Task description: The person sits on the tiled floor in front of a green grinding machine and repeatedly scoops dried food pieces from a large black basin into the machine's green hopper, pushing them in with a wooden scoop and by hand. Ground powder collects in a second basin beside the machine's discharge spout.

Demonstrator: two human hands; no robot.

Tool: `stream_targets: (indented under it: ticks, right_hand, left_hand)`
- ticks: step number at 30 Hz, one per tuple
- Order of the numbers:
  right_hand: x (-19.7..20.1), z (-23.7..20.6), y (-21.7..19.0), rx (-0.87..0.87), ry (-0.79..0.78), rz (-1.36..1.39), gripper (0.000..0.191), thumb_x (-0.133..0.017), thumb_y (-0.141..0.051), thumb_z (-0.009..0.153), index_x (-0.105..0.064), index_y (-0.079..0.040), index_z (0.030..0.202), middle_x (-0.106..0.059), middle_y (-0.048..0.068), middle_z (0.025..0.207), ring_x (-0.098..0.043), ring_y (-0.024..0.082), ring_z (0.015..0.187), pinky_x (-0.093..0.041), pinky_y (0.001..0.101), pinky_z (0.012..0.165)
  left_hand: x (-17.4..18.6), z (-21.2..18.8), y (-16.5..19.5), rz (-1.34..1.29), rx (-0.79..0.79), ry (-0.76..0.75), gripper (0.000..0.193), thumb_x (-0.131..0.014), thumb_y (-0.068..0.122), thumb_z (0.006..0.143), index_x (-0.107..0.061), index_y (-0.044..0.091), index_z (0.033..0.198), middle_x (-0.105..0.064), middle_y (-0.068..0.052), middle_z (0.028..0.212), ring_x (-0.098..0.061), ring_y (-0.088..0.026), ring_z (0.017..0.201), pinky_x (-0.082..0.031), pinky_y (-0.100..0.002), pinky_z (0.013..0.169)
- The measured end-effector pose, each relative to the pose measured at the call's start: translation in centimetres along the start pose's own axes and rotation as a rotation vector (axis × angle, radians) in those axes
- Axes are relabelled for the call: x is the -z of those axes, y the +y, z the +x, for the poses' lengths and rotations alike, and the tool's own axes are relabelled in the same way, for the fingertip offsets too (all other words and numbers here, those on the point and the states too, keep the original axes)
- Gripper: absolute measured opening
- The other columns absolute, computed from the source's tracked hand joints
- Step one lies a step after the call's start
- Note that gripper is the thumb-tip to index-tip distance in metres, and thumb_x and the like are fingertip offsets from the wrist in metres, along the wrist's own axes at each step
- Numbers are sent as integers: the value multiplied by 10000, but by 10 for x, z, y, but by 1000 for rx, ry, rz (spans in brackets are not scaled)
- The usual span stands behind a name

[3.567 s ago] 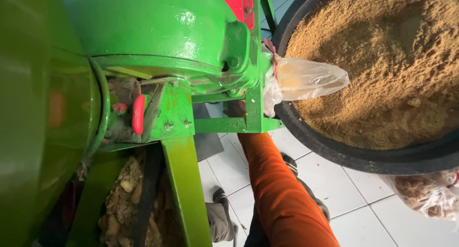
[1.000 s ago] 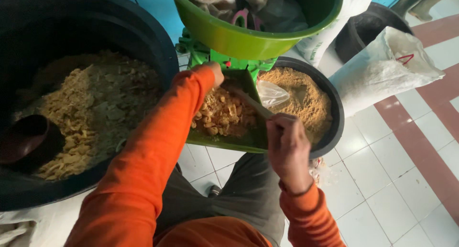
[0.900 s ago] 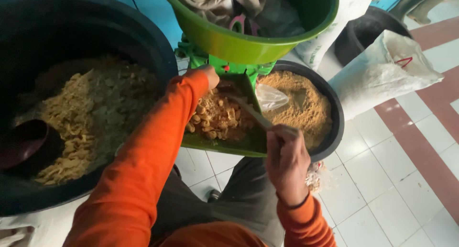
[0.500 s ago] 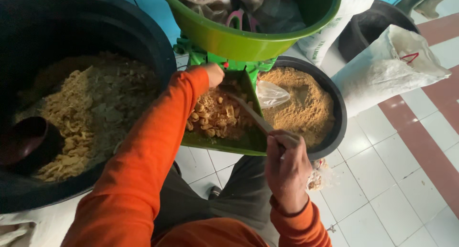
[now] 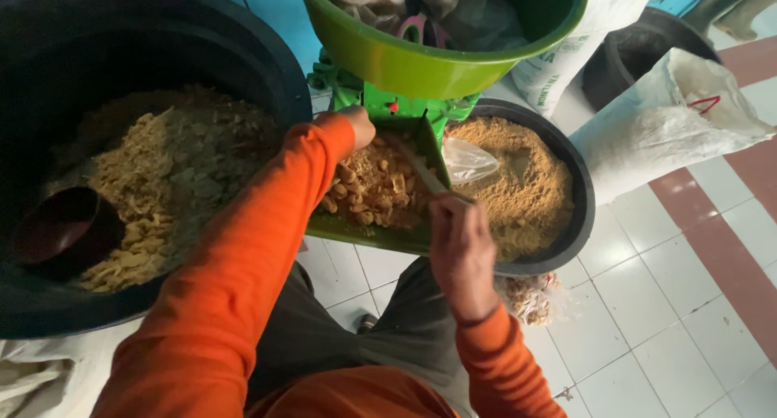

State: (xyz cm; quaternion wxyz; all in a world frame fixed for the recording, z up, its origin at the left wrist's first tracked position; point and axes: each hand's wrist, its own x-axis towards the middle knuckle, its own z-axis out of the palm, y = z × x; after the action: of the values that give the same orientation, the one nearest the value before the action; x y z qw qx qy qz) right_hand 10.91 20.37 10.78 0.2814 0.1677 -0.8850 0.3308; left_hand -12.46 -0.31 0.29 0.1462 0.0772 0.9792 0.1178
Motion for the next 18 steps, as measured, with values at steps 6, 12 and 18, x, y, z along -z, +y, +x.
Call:
stream_targets:
  ticks: [6,12,18]
  right_hand:
    - [54,-2,-18,128,100,-122,136,-689,29,993,-572,-4,1052,-698,132,1056,-718,276,876,-574,348,724]
    - [11,-13,19,178,76,8,165,-689,48,977,-582,-4,1092,-688,143,1054,-695,306,920,-574,368,780]
    - [-9,-14,8,190,44,79,174,-694,26,993,-571,4,1113,-680,169,1074,-712,314,909,-585,358,761]
  left_hand:
    - [1,21,15,950,-697,9,163,-660,49,830,-772,13,943,-752,-146,1031,-715,-336,994,-603,-423,838]
    - [-11,8,-4,633,-431,-61,242,-561,155,945,-777,44,930,-718,-156,986,-703,-358,940,-585,-460,790]
    - [-29,-6,-25,37,-133,-79,237,-593,192,903,-766,38,954,-734,-231,994,-706,-433,972,-560,-509,819]
